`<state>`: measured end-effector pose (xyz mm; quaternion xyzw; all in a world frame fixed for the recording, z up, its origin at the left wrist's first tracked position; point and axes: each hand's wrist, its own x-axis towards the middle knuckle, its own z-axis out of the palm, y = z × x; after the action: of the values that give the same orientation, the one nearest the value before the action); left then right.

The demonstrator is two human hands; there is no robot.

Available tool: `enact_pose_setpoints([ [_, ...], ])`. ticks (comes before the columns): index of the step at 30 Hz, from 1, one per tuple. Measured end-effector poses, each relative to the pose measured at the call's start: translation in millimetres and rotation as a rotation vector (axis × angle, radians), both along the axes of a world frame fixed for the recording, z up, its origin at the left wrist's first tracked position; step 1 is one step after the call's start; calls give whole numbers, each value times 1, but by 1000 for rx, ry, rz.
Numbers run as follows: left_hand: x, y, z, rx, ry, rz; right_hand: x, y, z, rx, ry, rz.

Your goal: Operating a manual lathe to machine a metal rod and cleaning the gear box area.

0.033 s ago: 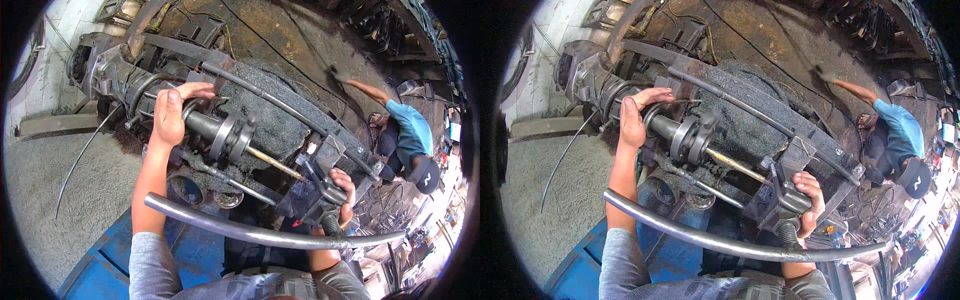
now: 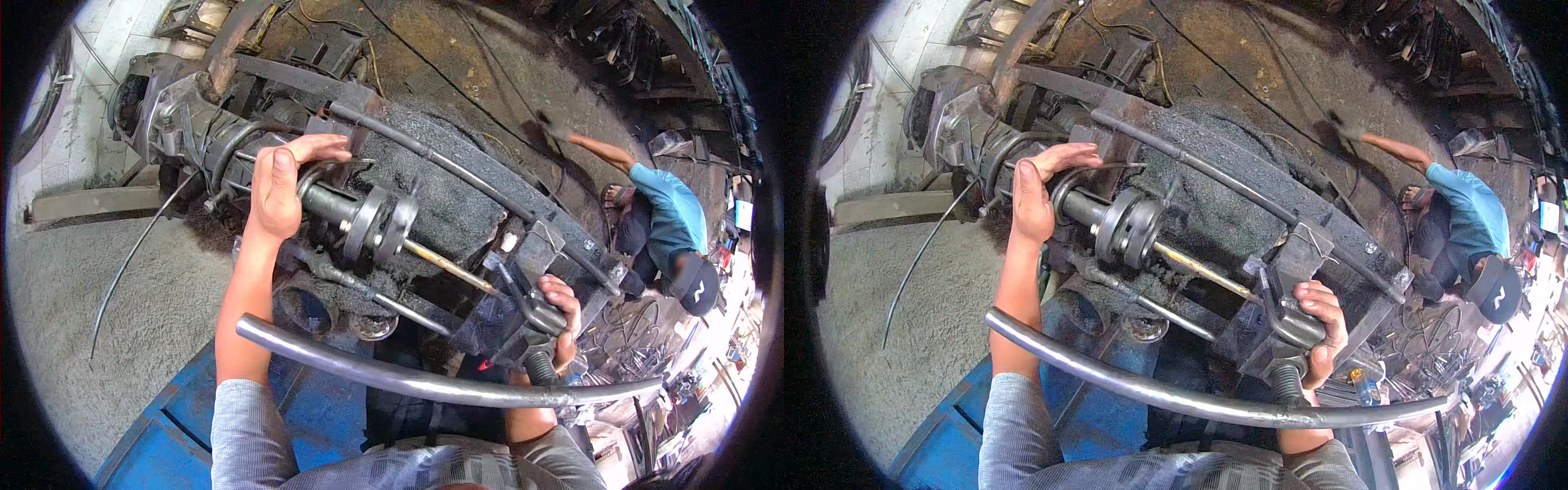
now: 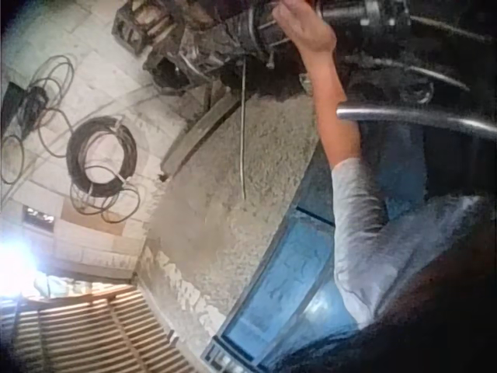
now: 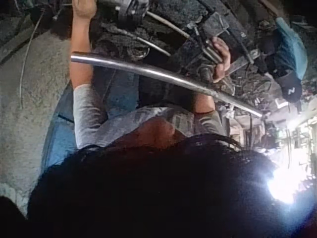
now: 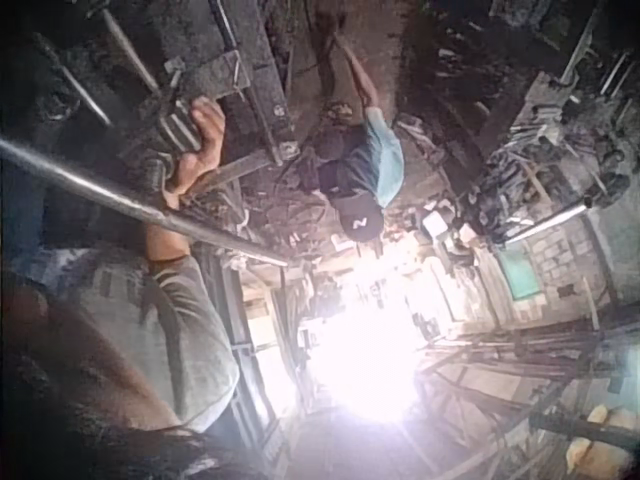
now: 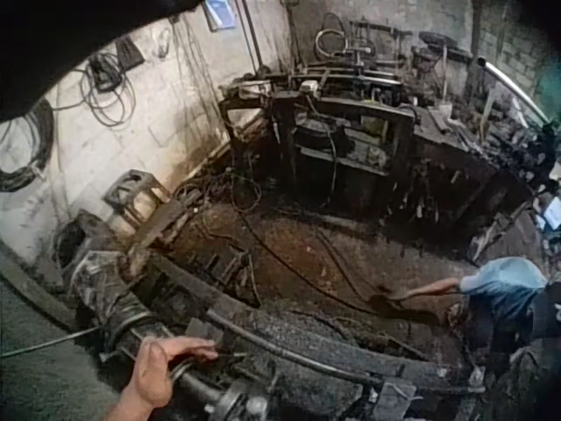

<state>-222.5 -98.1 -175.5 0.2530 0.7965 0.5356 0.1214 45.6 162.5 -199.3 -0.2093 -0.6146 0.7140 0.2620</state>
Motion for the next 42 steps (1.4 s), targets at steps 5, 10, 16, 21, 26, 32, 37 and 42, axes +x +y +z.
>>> enact_pose_setpoints([
  [5,-2,-2,2,-24,33,-19,-1,2,1,26,-17,45],
  [10,-1,-2,3,-101,35,-51,-3,3,6,-7,-42,80],
  [16,4,2,1,39,-6,42,-5,5,6,53,-10,124],
  [21,8,3,0,74,7,83,-3,5,-2,60,42,120],
  [26,6,3,2,38,9,62,-1,7,-6,71,71,145],
  [32,6,4,1,20,16,72,-4,3,-3,73,30,101],
  [37,6,4,3,29,-8,79,-8,2,1,68,40,114],
  [42,2,0,6,-82,-6,25,-11,0,6,114,45,105],
])
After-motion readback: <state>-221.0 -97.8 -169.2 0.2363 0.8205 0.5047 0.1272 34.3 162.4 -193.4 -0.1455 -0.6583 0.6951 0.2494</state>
